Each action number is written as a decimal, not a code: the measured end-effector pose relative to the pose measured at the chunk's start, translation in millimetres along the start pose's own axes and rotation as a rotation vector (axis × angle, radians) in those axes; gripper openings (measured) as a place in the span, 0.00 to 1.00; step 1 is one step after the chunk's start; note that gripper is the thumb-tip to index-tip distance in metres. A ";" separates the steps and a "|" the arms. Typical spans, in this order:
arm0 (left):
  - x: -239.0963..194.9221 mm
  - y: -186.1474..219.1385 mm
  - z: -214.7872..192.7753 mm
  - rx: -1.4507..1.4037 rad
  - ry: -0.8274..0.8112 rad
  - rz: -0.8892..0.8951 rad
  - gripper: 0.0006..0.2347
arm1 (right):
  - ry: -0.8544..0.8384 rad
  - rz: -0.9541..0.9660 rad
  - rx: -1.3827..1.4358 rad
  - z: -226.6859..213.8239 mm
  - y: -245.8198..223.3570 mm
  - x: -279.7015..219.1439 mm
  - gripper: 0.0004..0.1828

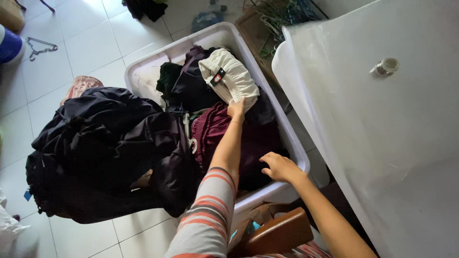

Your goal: The person takes a pair of white shorts from a bin, folds them on a table, and slides them into a plastic shipping bag.

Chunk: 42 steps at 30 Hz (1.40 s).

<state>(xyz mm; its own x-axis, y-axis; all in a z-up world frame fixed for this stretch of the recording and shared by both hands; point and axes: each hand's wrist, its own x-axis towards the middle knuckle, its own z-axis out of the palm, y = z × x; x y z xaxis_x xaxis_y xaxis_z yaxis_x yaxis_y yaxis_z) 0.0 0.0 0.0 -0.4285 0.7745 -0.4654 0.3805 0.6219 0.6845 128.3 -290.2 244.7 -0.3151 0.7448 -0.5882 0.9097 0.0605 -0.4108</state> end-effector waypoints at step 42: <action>-357.4 182.4 -482.0 0.273 -0.713 1.324 0.19 | 0.390 -0.285 0.488 -87.0 -70.4 -215.5 0.29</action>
<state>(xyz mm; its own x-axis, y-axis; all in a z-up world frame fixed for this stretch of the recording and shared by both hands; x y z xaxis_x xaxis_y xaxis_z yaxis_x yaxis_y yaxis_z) -172.5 -219.4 561.7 0.7710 0.6167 0.1591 0.3297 -0.6002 0.7287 155.7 -397.1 461.0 -0.3204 0.9347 -0.1543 0.5513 0.0515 -0.8327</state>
